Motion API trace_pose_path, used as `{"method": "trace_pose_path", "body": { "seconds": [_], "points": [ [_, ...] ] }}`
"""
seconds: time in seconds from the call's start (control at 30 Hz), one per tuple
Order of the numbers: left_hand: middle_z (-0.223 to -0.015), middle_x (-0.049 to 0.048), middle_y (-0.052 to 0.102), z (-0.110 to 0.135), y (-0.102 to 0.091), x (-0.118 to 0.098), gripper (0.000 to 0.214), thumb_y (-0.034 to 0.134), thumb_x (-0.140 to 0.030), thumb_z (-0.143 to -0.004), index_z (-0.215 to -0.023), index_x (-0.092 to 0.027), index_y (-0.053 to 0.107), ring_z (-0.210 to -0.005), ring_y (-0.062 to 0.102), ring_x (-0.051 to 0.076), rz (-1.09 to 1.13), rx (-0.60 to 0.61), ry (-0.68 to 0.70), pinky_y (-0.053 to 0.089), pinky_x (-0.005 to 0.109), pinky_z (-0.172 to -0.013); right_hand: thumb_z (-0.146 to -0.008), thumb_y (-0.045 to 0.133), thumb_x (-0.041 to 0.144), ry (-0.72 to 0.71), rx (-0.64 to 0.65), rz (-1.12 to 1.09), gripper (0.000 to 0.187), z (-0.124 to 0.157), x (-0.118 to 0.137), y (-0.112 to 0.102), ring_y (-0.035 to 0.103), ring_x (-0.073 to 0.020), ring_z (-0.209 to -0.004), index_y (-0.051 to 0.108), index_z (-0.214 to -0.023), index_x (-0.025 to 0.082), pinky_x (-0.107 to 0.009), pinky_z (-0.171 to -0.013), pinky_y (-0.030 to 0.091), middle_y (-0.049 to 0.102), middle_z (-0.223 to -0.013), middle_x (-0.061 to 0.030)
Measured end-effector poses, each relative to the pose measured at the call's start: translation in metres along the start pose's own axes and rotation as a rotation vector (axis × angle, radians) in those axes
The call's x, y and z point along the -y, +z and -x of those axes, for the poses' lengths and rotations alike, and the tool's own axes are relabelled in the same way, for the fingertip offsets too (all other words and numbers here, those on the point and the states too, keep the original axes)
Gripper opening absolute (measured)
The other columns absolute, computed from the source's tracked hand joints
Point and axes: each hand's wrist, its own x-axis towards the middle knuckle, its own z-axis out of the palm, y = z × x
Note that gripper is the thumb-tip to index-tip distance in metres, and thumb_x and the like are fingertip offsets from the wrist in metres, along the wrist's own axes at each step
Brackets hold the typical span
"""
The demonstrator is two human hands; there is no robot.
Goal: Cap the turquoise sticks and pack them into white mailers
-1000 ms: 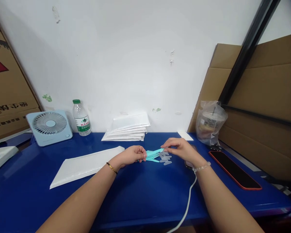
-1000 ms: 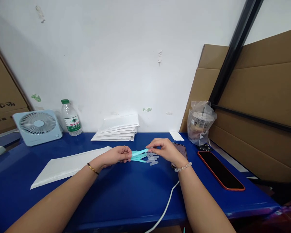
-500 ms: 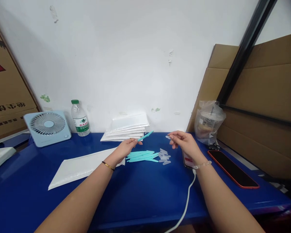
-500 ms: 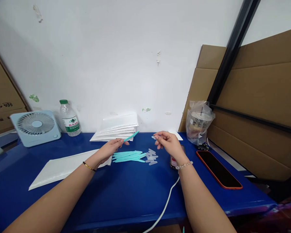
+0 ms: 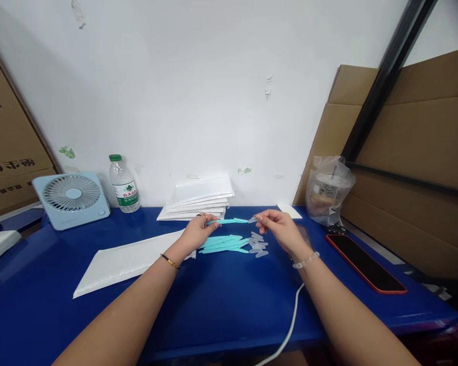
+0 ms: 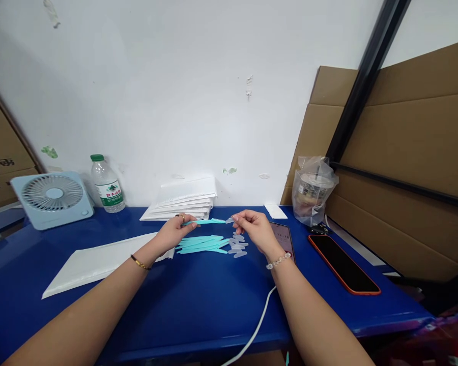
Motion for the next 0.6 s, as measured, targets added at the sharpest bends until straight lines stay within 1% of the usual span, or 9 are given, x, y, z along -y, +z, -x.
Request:
{"method": "trace_pose_path", "body": {
  "seconds": [0.13,0.33,0.43,0.6],
  "points": [
    [-0.091,0.0036,0.06,0.0008,0.0006,-0.0014,0.042,0.048,-0.052,-0.076,-0.094,-0.018,0.065,-0.07,0.051,0.016,-0.006,-0.005,-0.006,0.04,0.025,-0.06,-0.073,0.065,0.047,0.001,0.012,0.005,0.034,0.0005,0.0011,0.0016,0.055,-0.0117,-0.055,0.066,-0.083,0.015,-0.027,-0.054,0.049,0.063,-0.069,-0.0042],
    [-0.089,0.0037,0.063,0.0007,-0.0008,0.0004,0.044,0.047,-0.054,-0.076,-0.095,-0.017,0.064,-0.069,0.051,0.016,0.057,0.029,-0.027,0.039,0.025,-0.061,-0.072,0.069,0.04,-0.068,0.024,0.021,0.032,0.0012,-0.0007,0.0013,0.063,-0.0176,-0.073,0.067,-0.094,0.017,-0.033,-0.071,0.052,0.067,-0.075,-0.0052],
    [-0.085,0.0035,0.063,0.0008,-0.0005,0.0002,0.045,0.048,-0.055,-0.075,-0.093,-0.017,0.064,-0.069,0.052,0.016,0.067,0.039,-0.032,0.039,0.025,-0.061,-0.072,0.068,0.041,-0.07,0.042,0.056,0.033,0.002,-0.001,0.0019,0.064,-0.0184,-0.074,0.067,-0.096,0.017,-0.034,-0.072,0.052,0.068,-0.077,-0.0061],
    [-0.085,0.0036,0.064,0.0012,0.0007,0.0004,0.047,0.049,-0.056,-0.074,-0.092,-0.016,0.065,-0.071,0.053,0.017,0.077,0.056,-0.049,0.039,0.026,-0.062,-0.072,0.067,0.043,-0.082,0.047,0.104,0.035,0.0026,0.0009,0.0014,0.065,-0.0192,-0.073,0.068,-0.095,0.016,-0.035,-0.071,0.053,0.069,-0.076,-0.007]
  ]
}}
